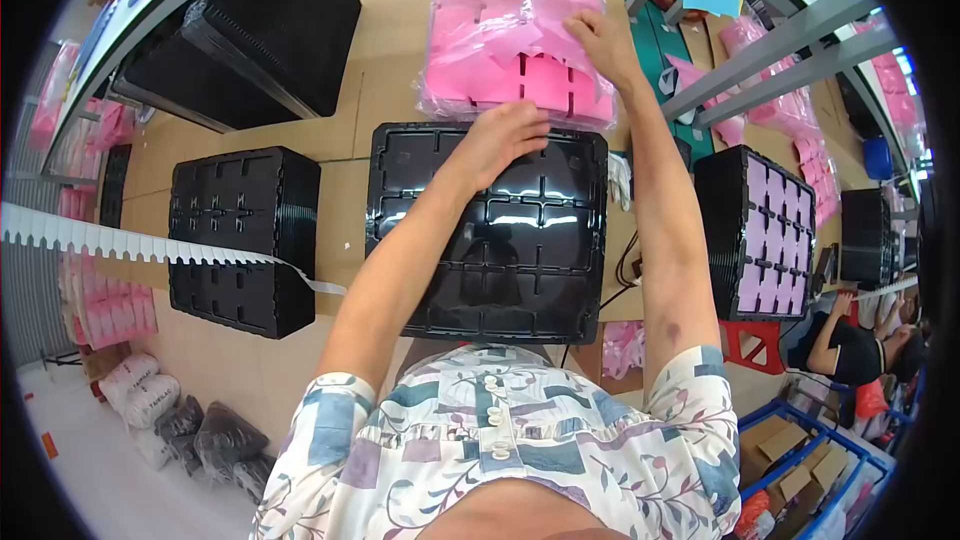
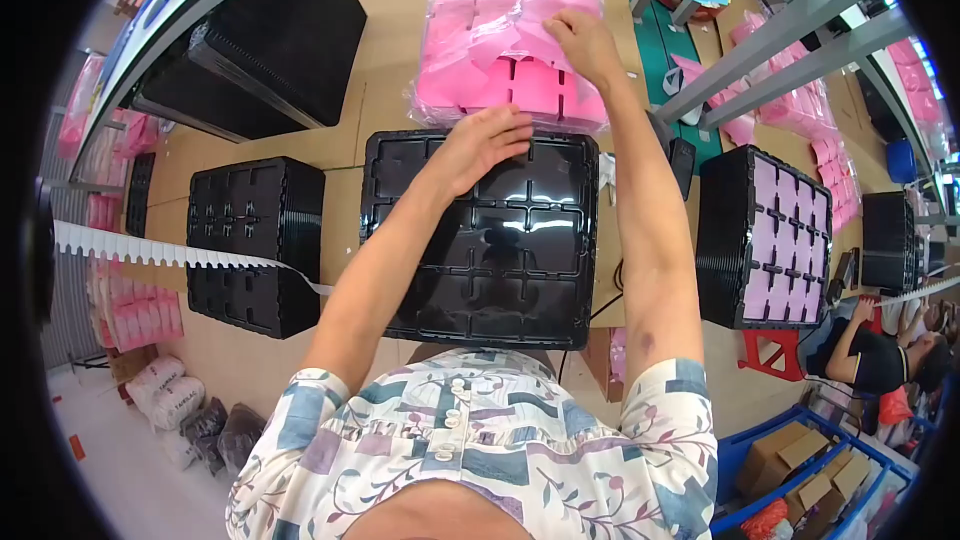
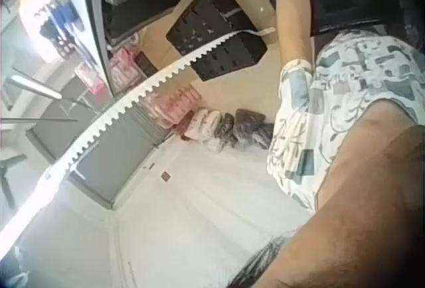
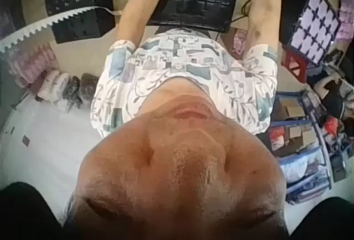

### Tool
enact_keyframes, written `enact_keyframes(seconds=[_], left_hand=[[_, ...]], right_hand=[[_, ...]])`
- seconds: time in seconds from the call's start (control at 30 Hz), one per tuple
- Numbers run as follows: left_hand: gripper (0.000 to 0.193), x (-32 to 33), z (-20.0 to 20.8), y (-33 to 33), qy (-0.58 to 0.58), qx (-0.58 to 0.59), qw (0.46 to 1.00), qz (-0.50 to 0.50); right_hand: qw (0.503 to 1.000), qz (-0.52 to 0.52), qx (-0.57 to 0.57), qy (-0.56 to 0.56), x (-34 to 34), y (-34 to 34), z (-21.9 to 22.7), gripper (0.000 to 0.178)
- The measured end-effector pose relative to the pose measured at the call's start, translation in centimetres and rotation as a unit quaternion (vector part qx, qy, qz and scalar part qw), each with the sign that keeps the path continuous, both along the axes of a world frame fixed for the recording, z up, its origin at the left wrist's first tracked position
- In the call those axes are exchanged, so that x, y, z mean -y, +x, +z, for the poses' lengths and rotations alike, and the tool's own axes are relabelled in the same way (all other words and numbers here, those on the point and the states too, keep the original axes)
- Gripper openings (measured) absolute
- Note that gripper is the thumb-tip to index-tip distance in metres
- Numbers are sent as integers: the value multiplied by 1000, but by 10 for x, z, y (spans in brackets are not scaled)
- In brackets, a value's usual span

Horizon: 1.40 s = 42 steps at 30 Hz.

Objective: The person assembles pink foam squares into a black plastic grid frame by hand.

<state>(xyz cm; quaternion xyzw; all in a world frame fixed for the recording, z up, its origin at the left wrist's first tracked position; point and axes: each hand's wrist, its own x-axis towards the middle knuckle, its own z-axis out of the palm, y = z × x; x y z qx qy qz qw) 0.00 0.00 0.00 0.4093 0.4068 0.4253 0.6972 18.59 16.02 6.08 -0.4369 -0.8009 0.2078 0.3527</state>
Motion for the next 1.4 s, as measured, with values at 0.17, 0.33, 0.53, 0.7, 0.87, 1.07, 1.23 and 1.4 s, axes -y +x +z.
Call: enact_keyframes(seconds=[0.17,0.33,0.53,0.7,0.87,1.07,1.23,1.4], left_hand=[[26,-37,19,-20,-189,454,822,288],[20,-56,-4,-63,-163,390,841,338],[10,8,40,-76,-128,421,867,236],[11,83,29,-91,-147,292,892,311],[8,131,1,-101,-98,100,932,334],[10,184,1,-111,-63,-176,940,285],[24,212,5,-110,-9,-450,864,227],[27,244,19,-100,12,-536,817,210]], right_hand=[[995,20,-28,-99,10,17,-2,27],[943,-74,37,321,81,2,11,25],[679,94,-554,-472,214,-62,-38,62],[523,64,-757,-387,217,-29,-40,62],[717,-138,-568,-380,232,30,-56,28],[882,-200,-251,-346,269,61,-49,21],[901,-251,-22,-352,300,59,-34,33],[922,-280,115,-240,332,49,-33,34]])
